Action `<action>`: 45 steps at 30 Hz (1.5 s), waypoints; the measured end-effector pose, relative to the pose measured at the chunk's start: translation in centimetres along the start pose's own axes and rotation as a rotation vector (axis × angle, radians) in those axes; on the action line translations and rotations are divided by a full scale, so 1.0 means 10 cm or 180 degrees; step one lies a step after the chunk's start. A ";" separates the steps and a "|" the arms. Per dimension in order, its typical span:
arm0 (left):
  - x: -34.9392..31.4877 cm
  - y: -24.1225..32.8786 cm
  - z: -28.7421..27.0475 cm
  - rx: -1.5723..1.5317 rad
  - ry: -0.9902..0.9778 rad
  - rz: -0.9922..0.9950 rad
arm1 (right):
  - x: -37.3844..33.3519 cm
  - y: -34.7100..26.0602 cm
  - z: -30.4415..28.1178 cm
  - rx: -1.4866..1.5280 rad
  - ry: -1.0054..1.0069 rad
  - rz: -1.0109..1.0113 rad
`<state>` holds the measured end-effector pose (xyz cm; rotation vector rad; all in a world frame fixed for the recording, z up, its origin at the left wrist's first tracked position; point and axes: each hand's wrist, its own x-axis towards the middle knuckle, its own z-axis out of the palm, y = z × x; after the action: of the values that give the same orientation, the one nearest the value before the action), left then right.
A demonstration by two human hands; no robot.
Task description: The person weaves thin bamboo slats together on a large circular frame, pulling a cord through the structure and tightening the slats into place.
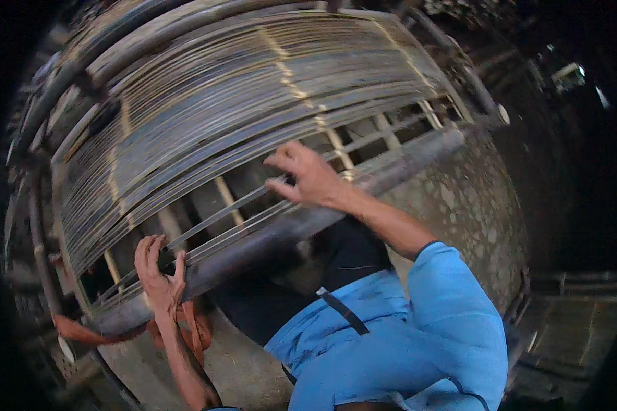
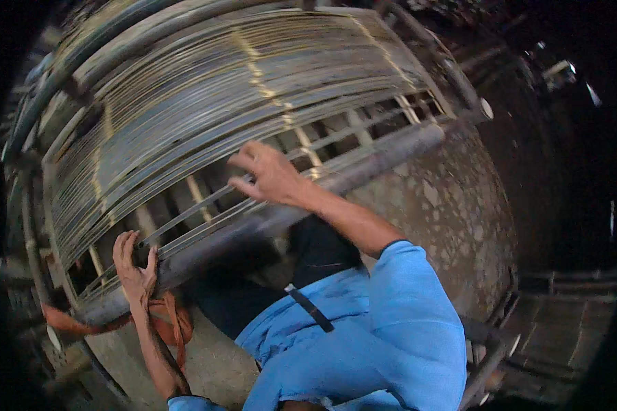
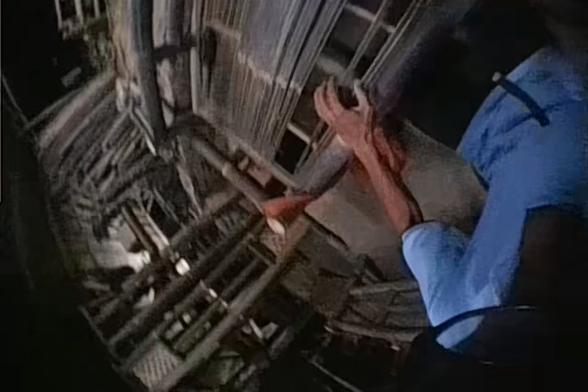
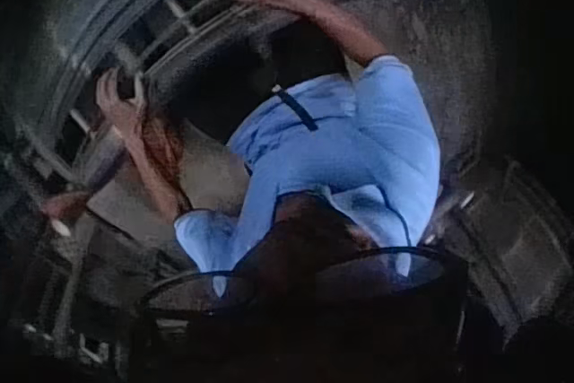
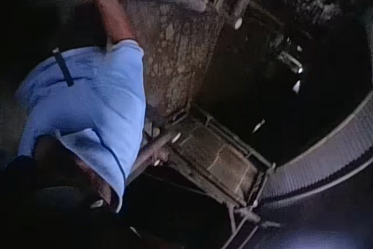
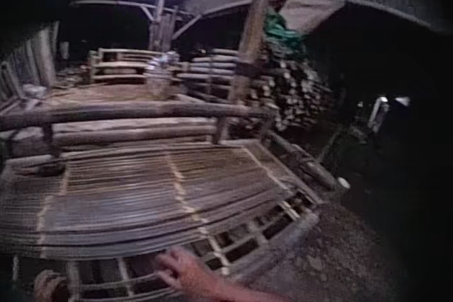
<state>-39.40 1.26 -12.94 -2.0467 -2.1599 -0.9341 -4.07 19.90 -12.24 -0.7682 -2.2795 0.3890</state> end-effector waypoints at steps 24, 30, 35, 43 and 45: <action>0.26 0.58 0.57 -0.0216 -0.1001 -0.0063 | -1.55 1.76 -1.78 -0.0309 0.0499 0.2268; 0.30 0.72 0.58 -0.0370 -0.0636 0.0034 | -1.37 1.39 -1.64 -0.0307 0.0411 0.2056; 0.28 0.70 0.60 0.0005 -0.0928 -0.0300 | -1.45 1.45 -1.46 -0.0900 -0.0017 0.1630; -0.66 -0.34 0.01 0.1458 0.1494 -0.1830 | -1.04 1.38 -1.66 -0.0565 -0.1121 0.2240; -1.10 -0.99 -0.24 0.1115 0.1996 -0.2266 | -1.07 1.31 -1.63 -0.0564 -0.0712 0.2302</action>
<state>-47.87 -9.29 -19.48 -0.6787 -2.4164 -0.9561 18.97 24.36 -12.21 -1.7191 -2.1855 0.6242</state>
